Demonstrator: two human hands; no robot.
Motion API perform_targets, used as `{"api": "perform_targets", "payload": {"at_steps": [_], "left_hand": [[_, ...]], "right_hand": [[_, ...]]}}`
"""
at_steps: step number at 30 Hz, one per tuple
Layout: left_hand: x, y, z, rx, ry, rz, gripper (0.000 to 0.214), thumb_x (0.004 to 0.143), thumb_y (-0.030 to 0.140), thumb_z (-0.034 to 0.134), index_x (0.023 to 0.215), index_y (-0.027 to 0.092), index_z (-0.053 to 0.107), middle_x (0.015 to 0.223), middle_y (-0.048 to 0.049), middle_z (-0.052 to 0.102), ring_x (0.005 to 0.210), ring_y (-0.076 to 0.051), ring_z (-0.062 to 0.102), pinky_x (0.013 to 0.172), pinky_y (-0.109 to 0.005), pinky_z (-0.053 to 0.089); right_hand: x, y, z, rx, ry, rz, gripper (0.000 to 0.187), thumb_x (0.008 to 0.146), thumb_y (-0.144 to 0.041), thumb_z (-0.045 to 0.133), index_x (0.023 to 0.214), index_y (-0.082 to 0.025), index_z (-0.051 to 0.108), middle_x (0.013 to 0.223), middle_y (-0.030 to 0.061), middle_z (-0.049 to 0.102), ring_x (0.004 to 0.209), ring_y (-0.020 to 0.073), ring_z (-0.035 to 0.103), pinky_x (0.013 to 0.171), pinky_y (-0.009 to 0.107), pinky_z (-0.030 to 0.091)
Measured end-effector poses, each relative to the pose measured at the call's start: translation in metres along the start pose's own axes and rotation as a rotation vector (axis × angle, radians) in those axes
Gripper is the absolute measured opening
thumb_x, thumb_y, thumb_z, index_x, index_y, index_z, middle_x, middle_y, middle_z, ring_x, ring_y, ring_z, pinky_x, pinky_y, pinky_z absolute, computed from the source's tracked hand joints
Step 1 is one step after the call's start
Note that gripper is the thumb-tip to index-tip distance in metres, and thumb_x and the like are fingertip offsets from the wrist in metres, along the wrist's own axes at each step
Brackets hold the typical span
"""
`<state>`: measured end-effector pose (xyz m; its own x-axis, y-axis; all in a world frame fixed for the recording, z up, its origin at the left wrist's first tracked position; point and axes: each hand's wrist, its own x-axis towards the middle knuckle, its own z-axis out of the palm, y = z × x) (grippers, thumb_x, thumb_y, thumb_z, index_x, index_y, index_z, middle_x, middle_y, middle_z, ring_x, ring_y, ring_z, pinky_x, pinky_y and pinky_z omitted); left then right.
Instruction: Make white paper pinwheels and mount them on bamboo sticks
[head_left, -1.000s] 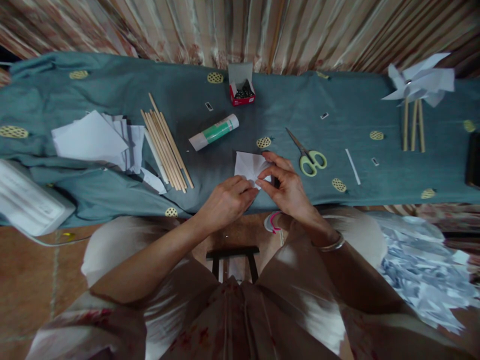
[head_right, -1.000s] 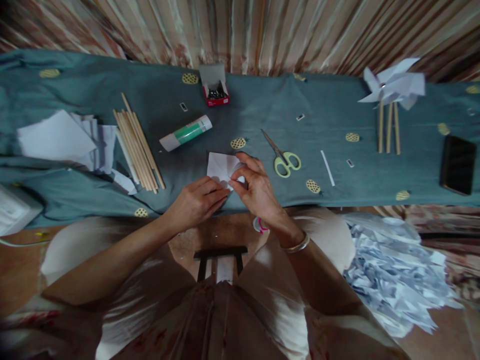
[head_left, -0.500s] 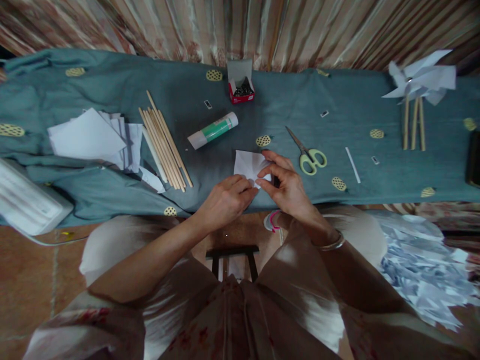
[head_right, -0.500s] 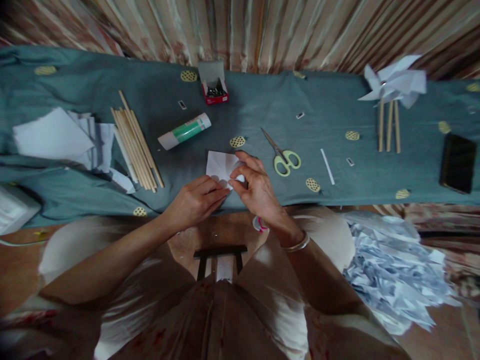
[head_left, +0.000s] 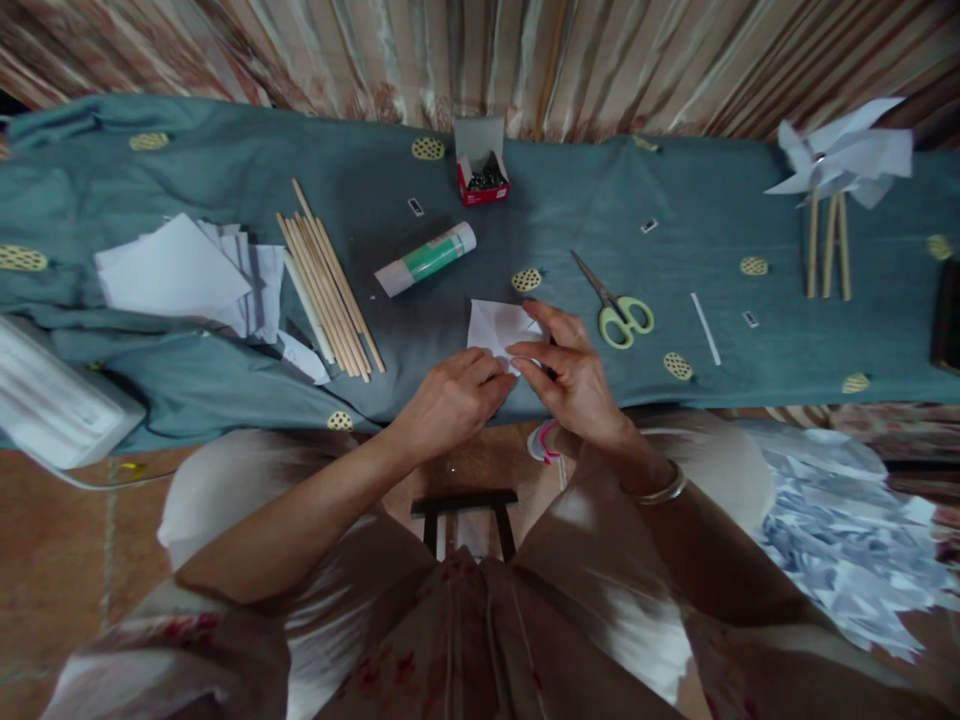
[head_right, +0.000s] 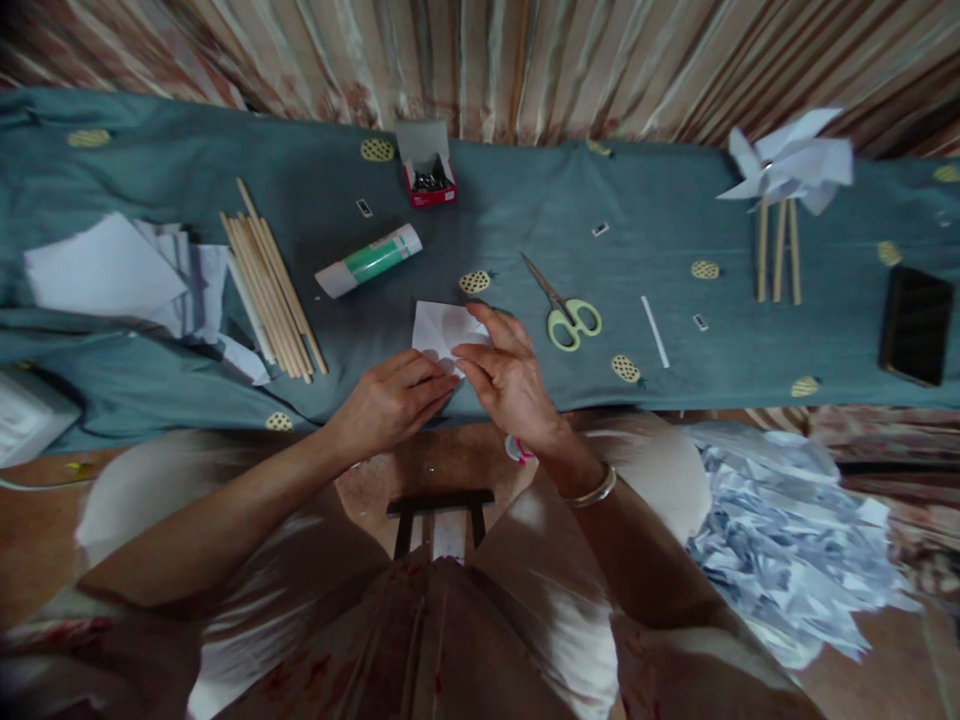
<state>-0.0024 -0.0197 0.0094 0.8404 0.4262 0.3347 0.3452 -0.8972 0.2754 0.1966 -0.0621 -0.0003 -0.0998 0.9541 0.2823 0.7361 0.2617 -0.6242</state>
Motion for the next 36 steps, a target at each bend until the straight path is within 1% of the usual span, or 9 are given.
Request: {"api": "perform_targets", "payload": {"at_steps": [5,8,11,16,19,22,26,30,36], "left_hand": [[0.0,0.0,0.0,-0.011,0.003,-0.001,0.024,0.102,0.019,0.046,0.098,0.012,0.069,0.092,-0.008,0.069,0.087,-0.019,0.062,0.078,-0.031,0.056],[0.001,0.0,0.001,-0.003,0.003,-0.001,0.026,0.102,0.02,0.044,0.097,0.013,0.069,0.092,-0.0081,0.069,0.088,-0.02,0.062,0.079,-0.032,0.056],[0.002,0.0,0.001,0.0,-0.006,-0.001,0.026,0.102,0.02,0.044,0.098,0.012,0.069,0.094,-0.0084,0.069,0.089,-0.02,0.063,0.08,-0.032,0.056],[0.002,-0.001,0.001,-0.003,0.011,0.007,0.027,0.102,0.021,0.045,0.098,0.012,0.07,0.091,-0.0083,0.068,0.087,-0.02,0.063,0.078,-0.032,0.056],[0.001,-0.001,0.001,0.0,0.007,0.0,0.027,0.102,0.021,0.044,0.097,0.013,0.07,0.092,-0.008,0.069,0.086,-0.019,0.062,0.078,-0.031,0.056],[0.0,-0.001,0.001,0.019,-0.006,-0.003,0.026,0.102,0.021,0.045,0.097,0.014,0.069,0.094,-0.0081,0.069,0.089,-0.019,0.063,0.079,-0.032,0.056],[0.0,0.0,-0.001,0.035,0.018,0.014,0.027,0.102,0.021,0.045,0.096,0.013,0.07,0.09,-0.0083,0.068,0.086,-0.019,0.062,0.077,-0.031,0.055],[-0.001,-0.006,-0.008,0.047,0.06,-0.001,0.026,0.102,0.021,0.047,0.096,0.013,0.071,0.09,-0.0078,0.07,0.083,-0.018,0.061,0.075,-0.031,0.053],[-0.011,-0.034,-0.019,0.066,0.099,-0.092,0.021,0.098,0.015,0.052,0.102,0.014,0.072,0.095,-0.0095,0.072,0.088,-0.02,0.062,0.076,-0.034,0.055]], "right_hand": [[-0.008,-0.003,0.003,-0.15,-0.013,-0.085,0.027,0.097,-0.02,0.049,0.107,-0.026,0.072,0.148,0.0045,0.053,0.137,0.0281,0.046,0.111,0.053,0.042],[-0.011,-0.005,0.006,-0.226,-0.015,-0.122,0.032,0.097,-0.015,0.044,0.113,-0.023,0.07,0.147,0.0088,0.054,0.134,0.0276,0.048,0.107,0.05,0.044],[-0.012,-0.007,0.009,-0.257,-0.019,-0.148,0.032,0.097,-0.015,0.042,0.116,-0.022,0.067,0.145,0.0115,0.056,0.133,0.0276,0.05,0.105,0.049,0.046],[-0.01,-0.008,0.01,-0.272,-0.014,-0.188,0.033,0.094,-0.012,0.043,0.115,-0.02,0.067,0.142,0.0111,0.059,0.135,0.0272,0.048,0.107,0.049,0.045],[-0.008,-0.006,0.006,-0.191,-0.001,-0.131,0.035,0.091,-0.01,0.044,0.113,-0.021,0.069,0.143,0.0097,0.059,0.137,0.0276,0.047,0.109,0.052,0.044],[-0.004,-0.001,0.0,-0.089,0.029,-0.035,0.043,0.091,-0.011,0.043,0.126,-0.022,0.064,0.145,0.0089,0.057,0.138,0.0261,0.048,0.114,0.052,0.042],[0.005,0.009,-0.007,-0.093,0.063,0.034,0.05,0.091,-0.013,0.041,0.139,-0.018,0.055,0.145,0.0115,0.058,0.138,0.0257,0.05,0.117,0.051,0.04],[0.01,0.011,-0.011,-0.084,0.056,0.047,0.046,0.091,-0.014,0.042,0.133,-0.021,0.06,0.14,0.0098,0.063,0.133,0.0264,0.056,0.116,0.052,0.043],[0.003,0.001,-0.016,-0.04,0.05,0.057,0.037,0.09,-0.014,0.044,0.117,-0.022,0.069,0.125,0.0083,0.071,0.118,0.0248,0.066,0.107,0.05,0.051]]}}
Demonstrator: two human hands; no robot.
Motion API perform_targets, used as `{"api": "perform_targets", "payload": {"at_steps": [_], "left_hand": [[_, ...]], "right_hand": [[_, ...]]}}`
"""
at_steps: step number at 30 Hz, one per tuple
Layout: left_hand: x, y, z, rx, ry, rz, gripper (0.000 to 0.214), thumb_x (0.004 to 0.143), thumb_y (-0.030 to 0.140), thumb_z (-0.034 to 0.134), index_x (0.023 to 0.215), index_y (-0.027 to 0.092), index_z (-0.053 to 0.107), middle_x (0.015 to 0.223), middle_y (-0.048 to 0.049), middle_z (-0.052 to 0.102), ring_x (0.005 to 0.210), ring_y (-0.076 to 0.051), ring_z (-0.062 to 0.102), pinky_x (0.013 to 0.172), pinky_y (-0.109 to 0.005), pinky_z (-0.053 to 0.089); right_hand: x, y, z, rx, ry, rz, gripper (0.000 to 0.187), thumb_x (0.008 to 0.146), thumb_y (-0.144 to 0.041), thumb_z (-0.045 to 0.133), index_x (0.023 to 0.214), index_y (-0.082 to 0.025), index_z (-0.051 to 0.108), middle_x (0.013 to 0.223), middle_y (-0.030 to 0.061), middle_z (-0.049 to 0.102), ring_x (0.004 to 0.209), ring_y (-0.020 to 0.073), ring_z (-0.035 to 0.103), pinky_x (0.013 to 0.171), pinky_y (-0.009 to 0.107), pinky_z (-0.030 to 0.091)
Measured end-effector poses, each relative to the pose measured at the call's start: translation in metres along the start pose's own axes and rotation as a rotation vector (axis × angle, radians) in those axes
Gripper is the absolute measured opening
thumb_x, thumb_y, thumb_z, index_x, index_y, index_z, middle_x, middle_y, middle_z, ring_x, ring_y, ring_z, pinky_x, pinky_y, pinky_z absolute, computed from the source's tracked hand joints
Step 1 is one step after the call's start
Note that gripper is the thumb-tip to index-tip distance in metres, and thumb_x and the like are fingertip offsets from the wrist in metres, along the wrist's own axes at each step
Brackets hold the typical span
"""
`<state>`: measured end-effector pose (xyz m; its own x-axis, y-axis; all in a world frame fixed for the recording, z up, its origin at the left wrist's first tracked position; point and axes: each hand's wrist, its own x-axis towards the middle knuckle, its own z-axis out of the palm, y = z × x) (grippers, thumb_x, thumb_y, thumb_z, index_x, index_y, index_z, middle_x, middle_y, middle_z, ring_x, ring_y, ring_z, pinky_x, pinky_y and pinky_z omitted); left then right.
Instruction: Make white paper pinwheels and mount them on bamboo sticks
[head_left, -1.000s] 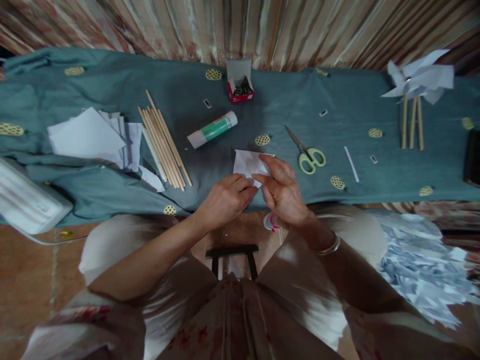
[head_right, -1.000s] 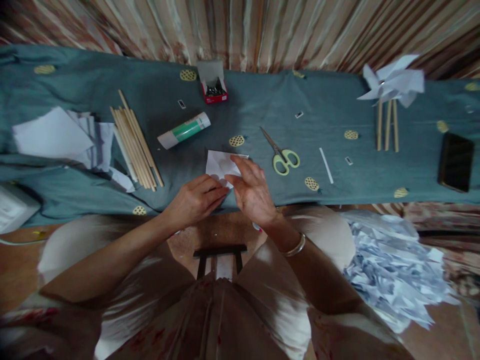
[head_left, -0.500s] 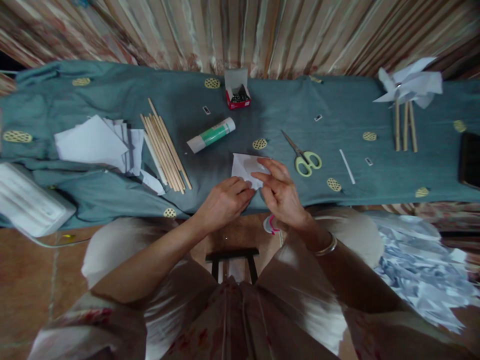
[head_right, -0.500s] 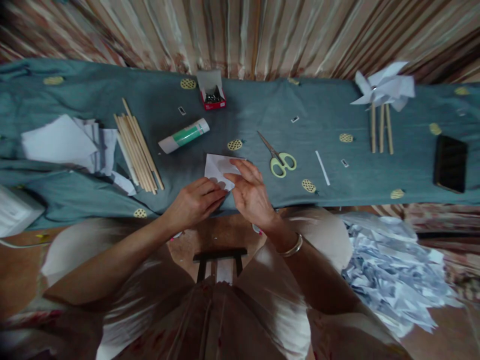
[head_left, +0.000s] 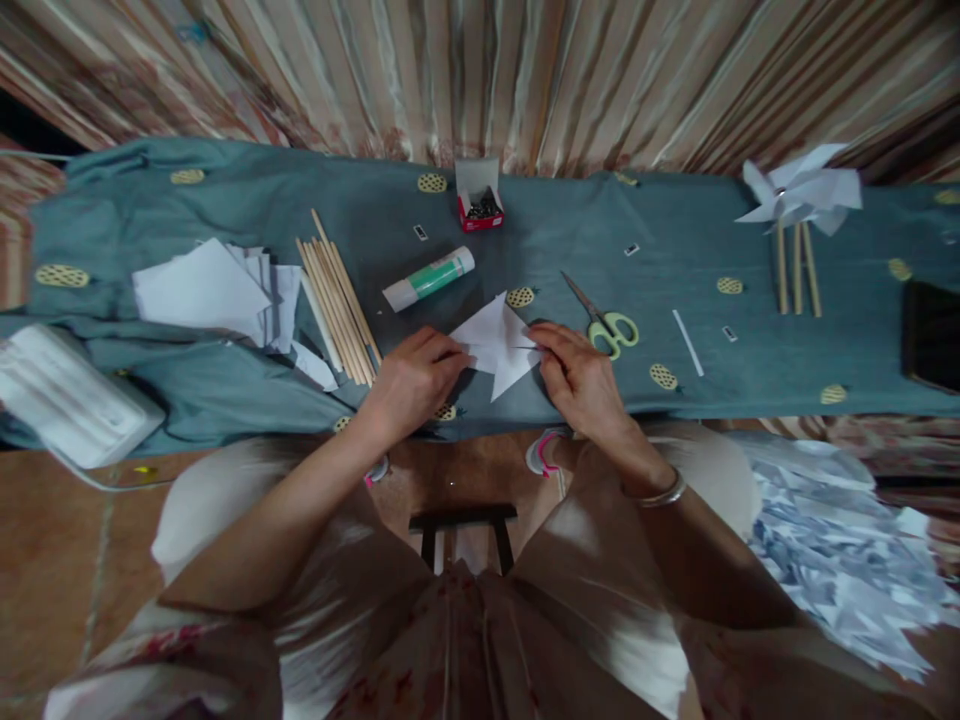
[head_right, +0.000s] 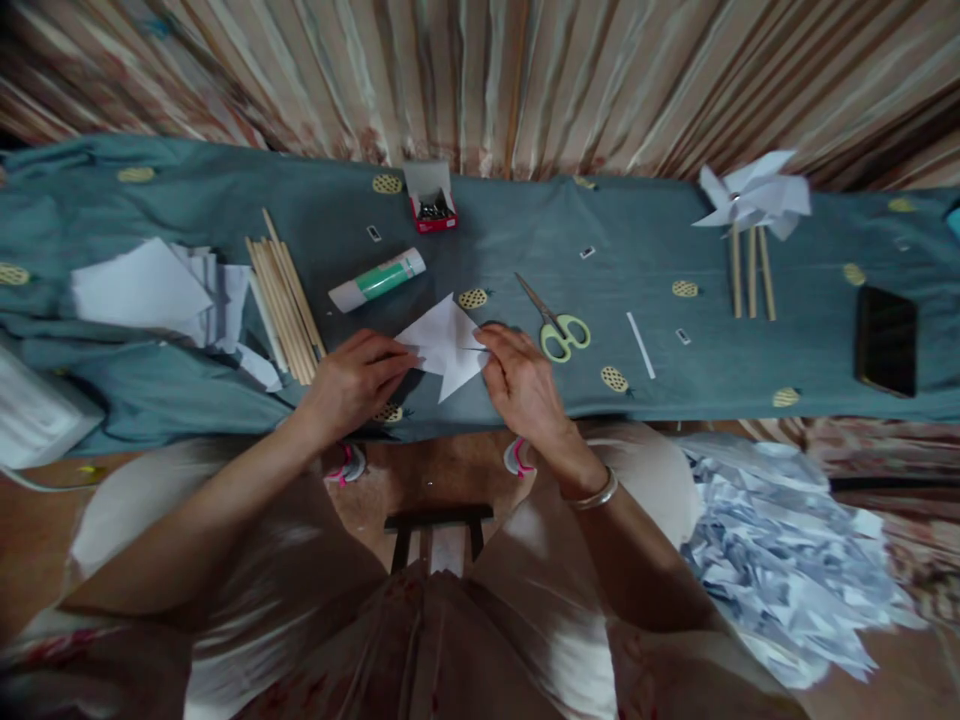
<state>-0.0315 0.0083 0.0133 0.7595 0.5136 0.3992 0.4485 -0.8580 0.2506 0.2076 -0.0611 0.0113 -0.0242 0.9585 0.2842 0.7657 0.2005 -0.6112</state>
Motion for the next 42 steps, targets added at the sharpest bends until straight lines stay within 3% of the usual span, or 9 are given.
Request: {"api": "perform_targets", "payload": {"at_steps": [4,8,16,22,26,29,35,42], "left_hand": [[-0.003,-0.003,-0.003,-0.053,0.048,-0.046,0.022,0.099,0.017,0.051,0.107,0.015,0.071,0.098,-0.0098,0.072,0.091,-0.021,0.062,0.079,-0.035,0.055],[-0.002,0.013,0.0,-0.109,0.069,-0.008,0.021,0.099,0.019,0.052,0.112,0.014,0.068,0.102,-0.0103,0.071,0.096,-0.021,0.062,0.084,-0.036,0.054],[0.002,0.036,0.006,-0.065,-0.105,0.067,0.026,0.098,0.035,0.057,0.11,0.015,0.068,0.106,-0.0101,0.07,0.099,-0.024,0.06,0.082,-0.037,0.046],[0.005,0.038,0.008,0.017,-0.117,0.079,0.018,0.098,0.028,0.057,0.105,0.016,0.069,0.103,-0.0082,0.072,0.095,-0.023,0.059,0.079,-0.037,0.043],[0.006,0.041,0.008,0.085,-0.067,0.128,0.016,0.099,0.022,0.055,0.099,0.016,0.07,0.097,-0.007,0.073,0.09,-0.022,0.06,0.077,-0.036,0.042],[0.007,0.041,0.006,0.124,-0.057,0.16,0.019,0.099,0.018,0.053,0.092,0.014,0.069,0.09,-0.0065,0.073,0.086,-0.021,0.06,0.076,-0.035,0.042],[0.001,0.033,0.002,0.099,-0.073,0.128,0.022,0.1,0.018,0.049,0.094,0.013,0.07,0.086,-0.0084,0.072,0.083,-0.021,0.059,0.07,-0.035,0.043],[-0.011,0.028,0.001,0.1,-0.082,0.103,0.019,0.099,0.017,0.051,0.099,0.014,0.069,0.09,-0.0074,0.073,0.083,-0.019,0.063,0.071,-0.032,0.048]], "right_hand": [[-0.004,-0.004,0.0,0.013,-0.022,0.005,0.031,0.09,-0.016,0.048,0.111,-0.023,0.071,0.12,0.0071,0.073,0.113,0.0249,0.068,0.104,0.05,0.052],[-0.005,-0.007,-0.001,0.021,0.0,0.016,0.026,0.091,-0.021,0.053,0.11,-0.022,0.071,0.118,0.0083,0.074,0.111,0.025,0.069,0.101,0.048,0.054],[-0.005,-0.01,-0.008,0.05,0.034,0.098,0.022,0.092,-0.025,0.055,0.104,-0.023,0.073,0.104,0.0056,0.078,0.086,0.0214,0.074,0.083,0.039,0.06],[-0.001,-0.004,-0.01,0.016,0.106,0.112,0.023,0.093,-0.028,0.054,0.104,-0.024,0.073,0.104,0.0066,0.077,0.099,0.0251,0.073,0.092,0.044,0.058],[-0.002,-0.002,-0.012,0.047,0.062,0.089,0.022,0.092,-0.025,0.054,0.104,-0.024,0.073,0.105,0.0059,0.077,0.101,0.0247,0.072,0.097,0.045,0.056],[-0.004,0.001,-0.016,0.137,-0.043,0.019,0.022,0.089,-0.024,0.06,0.106,-0.025,0.072,0.114,0.0065,0.076,0.109,0.0248,0.07,0.099,0.046,0.054],[-0.015,0.005,-0.017,0.165,-0.191,-0.042,0.039,0.078,-0.027,0.078,0.116,-0.026,0.07,0.132,0.0083,0.068,0.123,0.0272,0.063,0.106,0.053,0.05],[-0.019,-0.004,-0.012,0.264,-0.174,-0.063,0.015,0.088,-0.018,0.066,0.096,-0.027,0.074,0.111,0.0024,0.076,0.106,0.0213,0.07,0.098,0.046,0.054]]}}
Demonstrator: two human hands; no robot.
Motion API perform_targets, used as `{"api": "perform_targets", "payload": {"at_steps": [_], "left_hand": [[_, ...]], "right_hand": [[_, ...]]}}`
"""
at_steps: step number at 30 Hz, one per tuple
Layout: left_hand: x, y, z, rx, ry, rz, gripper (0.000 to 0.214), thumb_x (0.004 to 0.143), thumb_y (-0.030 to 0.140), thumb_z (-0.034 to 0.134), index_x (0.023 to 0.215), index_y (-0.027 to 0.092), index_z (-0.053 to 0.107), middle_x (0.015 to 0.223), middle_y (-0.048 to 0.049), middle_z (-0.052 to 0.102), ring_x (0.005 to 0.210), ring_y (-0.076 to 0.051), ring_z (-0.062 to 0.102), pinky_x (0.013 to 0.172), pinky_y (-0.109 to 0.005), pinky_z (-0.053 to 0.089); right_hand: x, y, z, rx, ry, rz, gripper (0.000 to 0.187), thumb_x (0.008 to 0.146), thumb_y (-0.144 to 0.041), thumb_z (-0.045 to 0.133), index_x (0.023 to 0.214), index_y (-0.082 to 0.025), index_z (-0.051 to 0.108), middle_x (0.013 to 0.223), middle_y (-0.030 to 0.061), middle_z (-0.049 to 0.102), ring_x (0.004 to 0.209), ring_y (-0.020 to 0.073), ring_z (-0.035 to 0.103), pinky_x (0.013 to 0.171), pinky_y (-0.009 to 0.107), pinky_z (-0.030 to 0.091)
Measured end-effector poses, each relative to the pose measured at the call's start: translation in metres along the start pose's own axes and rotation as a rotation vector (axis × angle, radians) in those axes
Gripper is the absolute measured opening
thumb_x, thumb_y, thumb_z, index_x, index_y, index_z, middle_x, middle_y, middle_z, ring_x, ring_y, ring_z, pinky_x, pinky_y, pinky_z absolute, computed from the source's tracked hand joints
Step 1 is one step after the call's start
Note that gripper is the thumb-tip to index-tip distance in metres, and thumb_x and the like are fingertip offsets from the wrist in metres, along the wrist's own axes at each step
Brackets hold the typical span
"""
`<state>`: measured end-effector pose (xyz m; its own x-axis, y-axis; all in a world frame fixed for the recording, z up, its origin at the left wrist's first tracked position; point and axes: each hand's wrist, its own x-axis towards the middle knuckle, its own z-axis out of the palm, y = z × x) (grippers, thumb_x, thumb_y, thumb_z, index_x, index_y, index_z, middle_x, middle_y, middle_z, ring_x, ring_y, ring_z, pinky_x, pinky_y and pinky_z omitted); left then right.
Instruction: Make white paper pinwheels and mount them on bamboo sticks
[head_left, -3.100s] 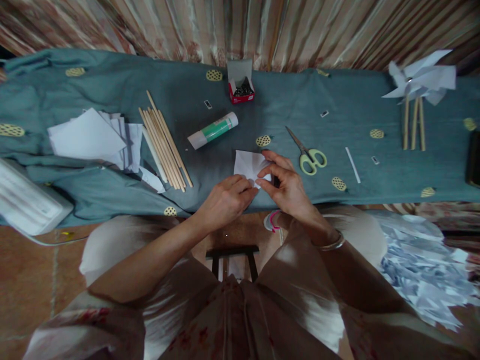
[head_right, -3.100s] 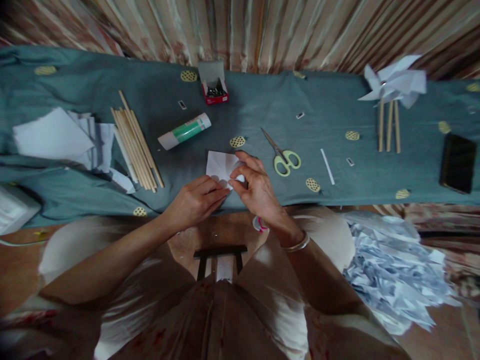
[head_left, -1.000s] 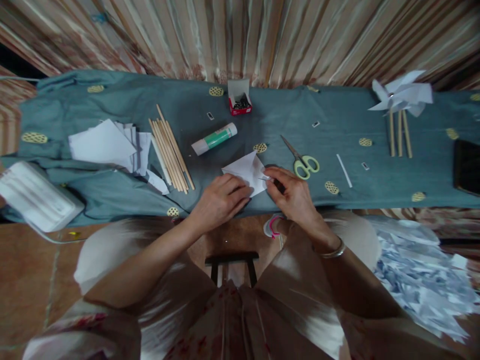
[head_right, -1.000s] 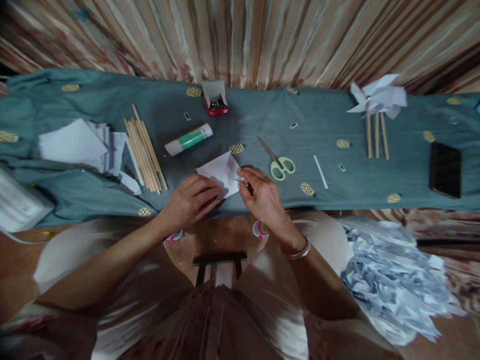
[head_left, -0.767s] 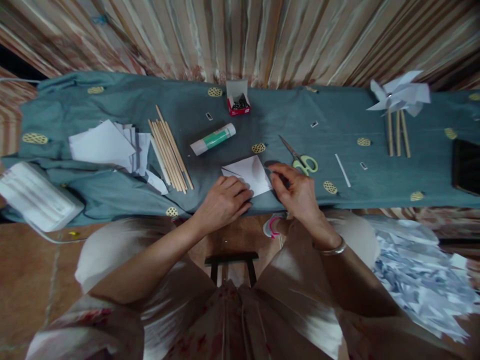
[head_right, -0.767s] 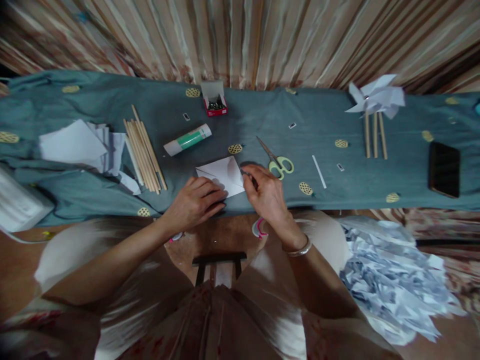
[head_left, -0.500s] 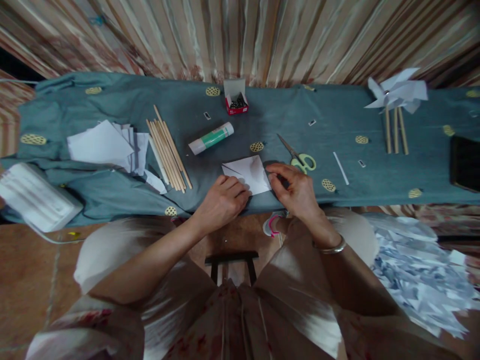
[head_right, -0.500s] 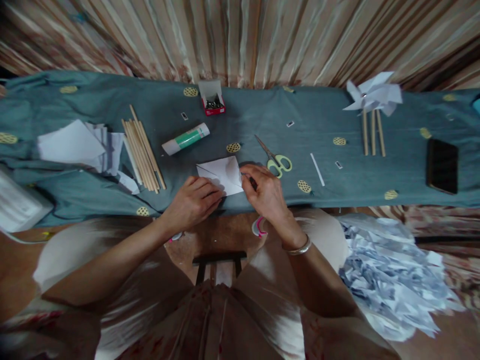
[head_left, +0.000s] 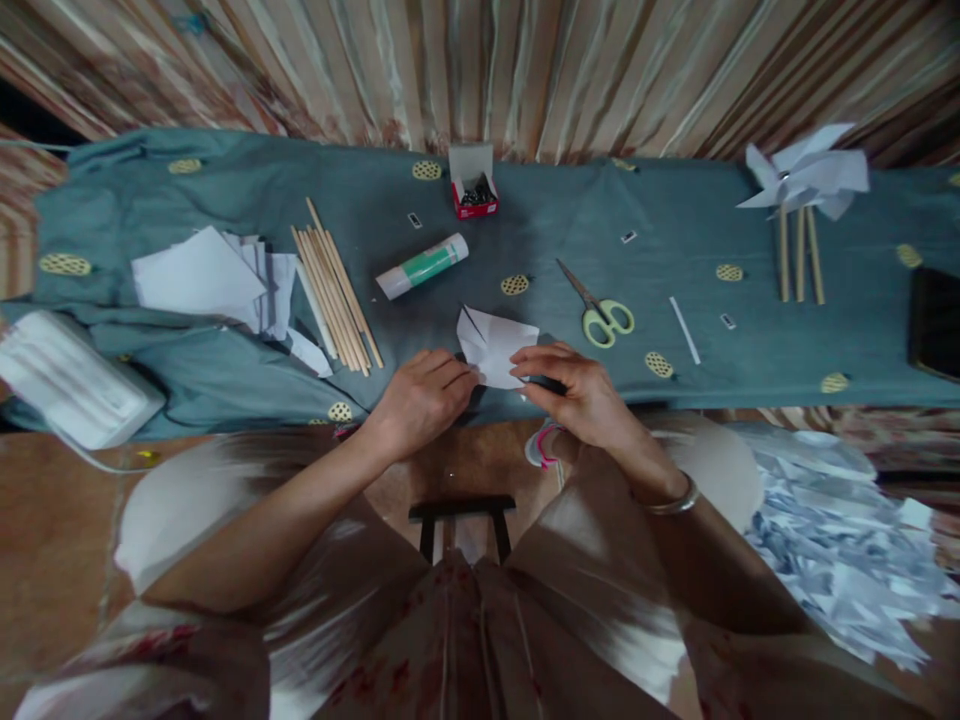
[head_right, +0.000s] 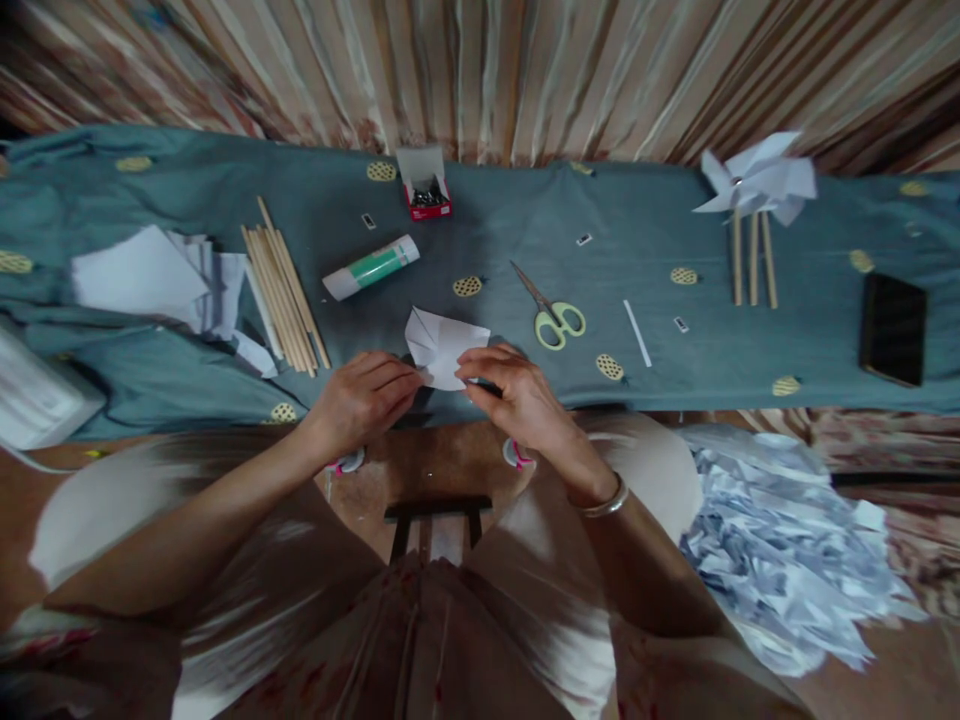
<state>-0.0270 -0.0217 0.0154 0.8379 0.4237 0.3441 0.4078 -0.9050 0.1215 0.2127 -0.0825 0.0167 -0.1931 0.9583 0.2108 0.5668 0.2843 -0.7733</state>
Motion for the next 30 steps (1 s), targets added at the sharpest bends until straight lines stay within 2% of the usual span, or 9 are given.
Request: {"api": "perform_targets", "payload": {"at_steps": [3,8,13,19,23,30], "left_hand": [[-0.002,0.002,0.0,-0.02,0.02,0.009,0.017,0.098,0.015,0.052,0.097,0.013,0.069,0.092,-0.0074,0.073,0.083,-0.02,0.064,0.071,-0.032,0.05],[-0.002,0.003,0.0,-0.027,0.021,0.014,0.016,0.098,0.016,0.052,0.095,0.013,0.068,0.095,-0.0075,0.074,0.084,-0.02,0.064,0.073,-0.032,0.05],[-0.003,0.004,0.0,-0.038,0.006,0.017,0.016,0.098,0.017,0.052,0.099,0.013,0.068,0.099,-0.0073,0.074,0.086,-0.02,0.064,0.075,-0.032,0.05],[-0.003,0.014,0.003,-0.095,0.05,0.014,0.023,0.099,0.017,0.051,0.118,0.01,0.062,0.101,-0.0103,0.073,0.09,-0.021,0.065,0.079,-0.033,0.054],[-0.002,0.019,0.002,-0.138,0.009,-0.002,0.028,0.101,0.016,0.046,0.127,0.012,0.057,0.104,-0.0095,0.073,0.093,-0.019,0.065,0.082,-0.032,0.056],[-0.004,0.016,0.004,-0.17,-0.026,0.024,0.024,0.101,0.016,0.047,0.12,0.012,0.061,0.108,-0.0103,0.071,0.096,-0.02,0.063,0.083,-0.033,0.056]], "right_hand": [[0.003,-0.002,0.002,0.045,-0.006,-0.004,0.01,0.089,-0.021,0.067,0.091,-0.027,0.074,0.103,0.0013,0.077,0.1,0.0197,0.071,0.095,0.043,0.055],[0.005,-0.004,0.006,0.074,-0.002,0.005,0.012,0.086,-0.02,0.07,0.095,-0.027,0.074,0.109,0.002,0.076,0.105,0.0204,0.07,0.099,0.044,0.052],[0.007,-0.004,0.007,0.095,-0.003,0.052,0.006,0.086,-0.022,0.069,0.085,-0.027,0.073,0.108,0.0015,0.076,0.103,0.0206,0.069,0.098,0.044,0.052],[0.009,-0.004,0.011,0.057,0.044,0.051,0.008,0.087,-0.02,0.065,0.081,-0.023,0.07,0.111,0.0062,0.074,0.107,0.0231,0.067,0.098,0.045,0.05],[0.01,-0.004,0.015,0.017,0.071,0.069,0.011,0.084,-0.017,0.065,0.077,-0.024,0.069,0.113,0.0054,0.072,0.107,0.0236,0.066,0.099,0.046,0.049],[0.012,-0.004,0.025,-0.086,0.149,0.072,0.013,0.08,-0.014,0.065,0.072,-0.023,0.067,0.111,0.0069,0.073,0.104,0.0251,0.065,0.095,0.046,0.052]]}}
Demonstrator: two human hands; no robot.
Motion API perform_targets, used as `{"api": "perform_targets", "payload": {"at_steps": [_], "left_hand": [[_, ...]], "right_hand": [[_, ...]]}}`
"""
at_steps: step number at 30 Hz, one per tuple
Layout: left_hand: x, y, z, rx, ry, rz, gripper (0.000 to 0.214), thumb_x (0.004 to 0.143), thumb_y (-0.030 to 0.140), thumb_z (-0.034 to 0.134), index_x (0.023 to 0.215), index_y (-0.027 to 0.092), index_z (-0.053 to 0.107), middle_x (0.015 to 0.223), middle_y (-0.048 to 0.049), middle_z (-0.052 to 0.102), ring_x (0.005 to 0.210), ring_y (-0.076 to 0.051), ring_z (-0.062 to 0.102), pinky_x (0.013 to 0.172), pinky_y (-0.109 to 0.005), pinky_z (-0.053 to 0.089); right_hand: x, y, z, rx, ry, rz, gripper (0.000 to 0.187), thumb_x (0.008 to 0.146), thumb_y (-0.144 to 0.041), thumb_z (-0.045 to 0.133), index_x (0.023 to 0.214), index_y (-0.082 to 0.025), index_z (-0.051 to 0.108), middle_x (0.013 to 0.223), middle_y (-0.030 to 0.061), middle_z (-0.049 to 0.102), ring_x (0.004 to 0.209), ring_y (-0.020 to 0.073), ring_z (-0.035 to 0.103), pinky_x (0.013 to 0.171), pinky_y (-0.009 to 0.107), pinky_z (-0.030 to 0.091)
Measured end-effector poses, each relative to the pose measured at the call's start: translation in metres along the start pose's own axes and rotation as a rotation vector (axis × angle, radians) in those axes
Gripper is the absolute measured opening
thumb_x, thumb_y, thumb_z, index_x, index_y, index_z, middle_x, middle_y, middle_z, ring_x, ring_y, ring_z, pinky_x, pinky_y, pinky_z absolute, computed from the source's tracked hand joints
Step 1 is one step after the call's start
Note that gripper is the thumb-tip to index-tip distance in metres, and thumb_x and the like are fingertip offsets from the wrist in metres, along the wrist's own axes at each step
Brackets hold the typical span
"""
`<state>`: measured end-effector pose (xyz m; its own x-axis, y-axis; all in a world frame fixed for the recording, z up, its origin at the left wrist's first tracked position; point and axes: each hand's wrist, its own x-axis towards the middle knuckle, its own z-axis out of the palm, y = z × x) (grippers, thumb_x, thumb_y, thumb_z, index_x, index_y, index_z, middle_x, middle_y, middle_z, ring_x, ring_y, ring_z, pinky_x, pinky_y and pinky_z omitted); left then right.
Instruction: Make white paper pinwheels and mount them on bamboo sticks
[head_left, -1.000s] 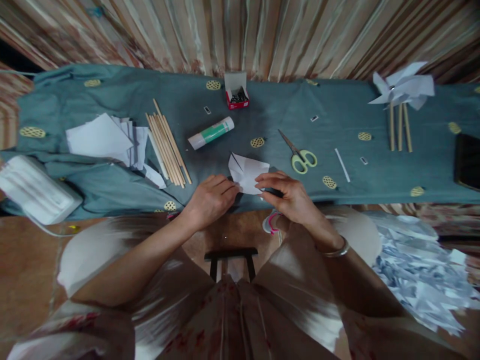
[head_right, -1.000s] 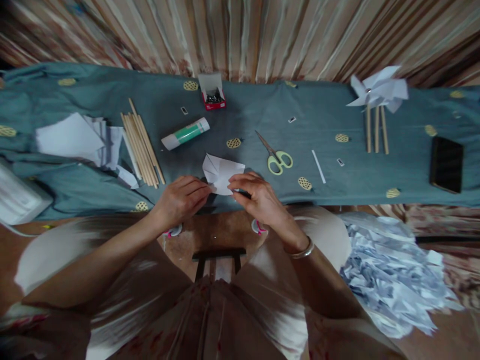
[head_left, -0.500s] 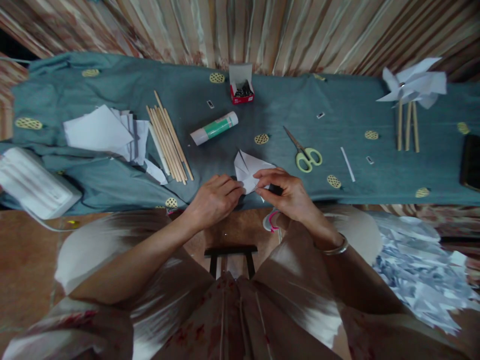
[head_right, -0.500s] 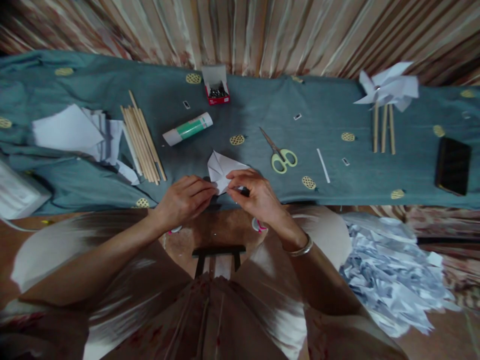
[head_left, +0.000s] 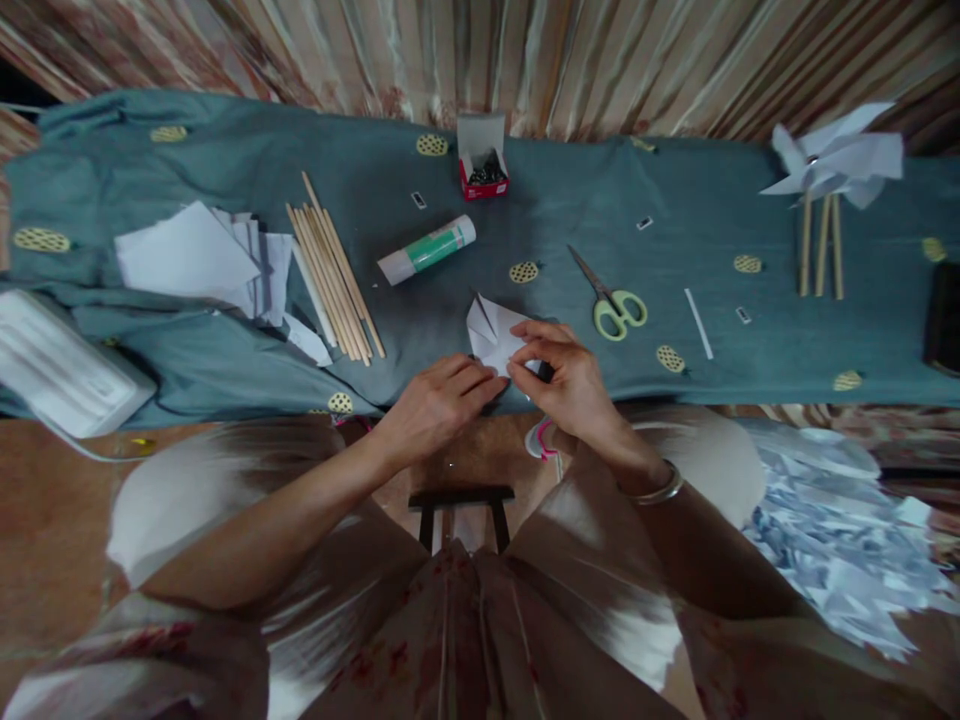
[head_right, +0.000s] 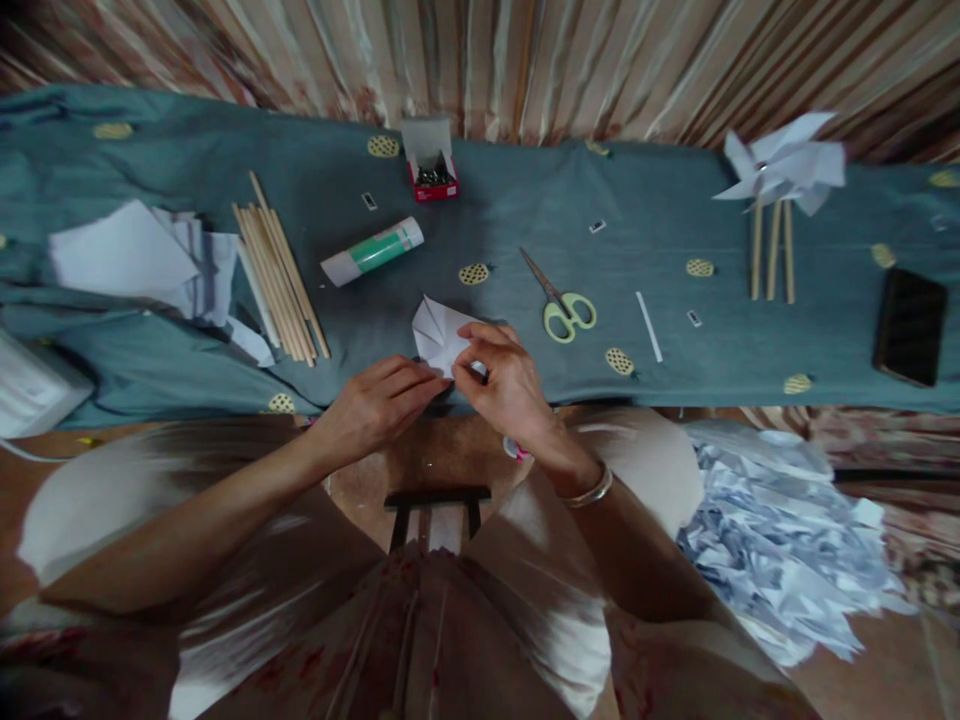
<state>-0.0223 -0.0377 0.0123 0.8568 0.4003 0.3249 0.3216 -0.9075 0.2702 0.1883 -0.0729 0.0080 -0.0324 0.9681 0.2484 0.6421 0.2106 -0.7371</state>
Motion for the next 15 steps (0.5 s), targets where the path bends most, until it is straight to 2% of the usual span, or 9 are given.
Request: {"api": "perform_targets", "payload": {"at_steps": [15], "left_hand": [[0.0041,0.0005,-0.0001,0.03,-0.023,-0.033,0.022,0.101,0.013,0.046,0.114,0.013,0.064,0.105,-0.0087,0.071,0.094,-0.019,0.062,0.081,-0.031,0.057]], "right_hand": [[0.0006,-0.0007,0.0063,-0.089,0.041,-0.012,0.011,0.082,-0.015,0.064,0.074,-0.022,0.064,0.112,0.0093,0.072,0.108,0.026,0.064,0.095,0.046,0.052]]}}
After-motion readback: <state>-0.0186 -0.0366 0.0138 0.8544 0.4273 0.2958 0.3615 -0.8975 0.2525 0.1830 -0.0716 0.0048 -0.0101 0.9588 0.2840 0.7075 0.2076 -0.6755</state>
